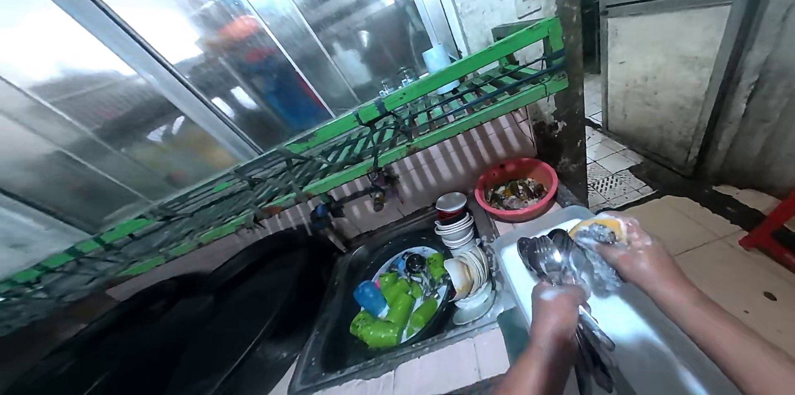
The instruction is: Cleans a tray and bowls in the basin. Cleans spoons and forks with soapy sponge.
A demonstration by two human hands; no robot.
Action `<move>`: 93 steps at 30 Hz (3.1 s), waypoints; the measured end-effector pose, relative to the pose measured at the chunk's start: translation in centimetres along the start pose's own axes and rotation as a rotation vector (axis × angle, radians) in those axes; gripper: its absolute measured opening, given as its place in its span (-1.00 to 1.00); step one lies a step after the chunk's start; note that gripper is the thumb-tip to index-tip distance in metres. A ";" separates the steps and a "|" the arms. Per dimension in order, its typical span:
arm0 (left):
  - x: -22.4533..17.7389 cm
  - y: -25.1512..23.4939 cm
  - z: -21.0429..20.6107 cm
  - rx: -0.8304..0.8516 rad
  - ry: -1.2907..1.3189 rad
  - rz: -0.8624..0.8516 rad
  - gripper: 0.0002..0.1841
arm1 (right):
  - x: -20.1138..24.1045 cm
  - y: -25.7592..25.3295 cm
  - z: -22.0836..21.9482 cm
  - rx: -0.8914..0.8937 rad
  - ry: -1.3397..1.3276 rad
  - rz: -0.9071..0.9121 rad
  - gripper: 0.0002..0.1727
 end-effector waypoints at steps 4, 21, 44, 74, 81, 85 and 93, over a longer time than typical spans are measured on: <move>-0.4 -0.2 0.7 -0.036 -0.038 -0.034 -0.88 | 0.3 2.2 -3.0 0.249 -0.010 0.060 -0.36; 0.2 -0.2 0.7 0.004 0.055 -0.022 -0.93 | -2.2 0.5 -1.8 0.159 -0.296 -0.234 -0.36; 0.7 -0.4 1.6 0.020 0.014 0.119 -0.86 | -6.8 -2.0 -0.2 -0.061 -0.525 -0.358 -0.48; -4.6 -2.9 3.1 0.103 0.278 0.090 -0.78 | -4.2 3.4 -2.3 0.703 0.085 -0.206 -0.35; -2.1 -1.3 0.8 0.018 0.001 0.029 -0.91 | 0.6 1.0 -0.7 0.333 -0.342 -0.193 -0.34; -1.6 -0.7 -0.1 0.090 0.018 0.027 -0.91 | -0.7 0.8 -0.7 0.100 -0.374 -0.223 -0.43; -1.5 -0.5 0.1 0.031 -0.063 -0.031 -0.96 | -1.6 1.6 -2.2 0.270 -0.167 -0.132 -0.27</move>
Point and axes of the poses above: each hand's wrist, its own y-axis away from the middle knuckle, its own z-axis out of the back of the hand, x = y × z, the point moved 8 cm from there along -y, towards the middle knuckle, and after that the axes turned 5 degrees about z, right-handed, at the moved point
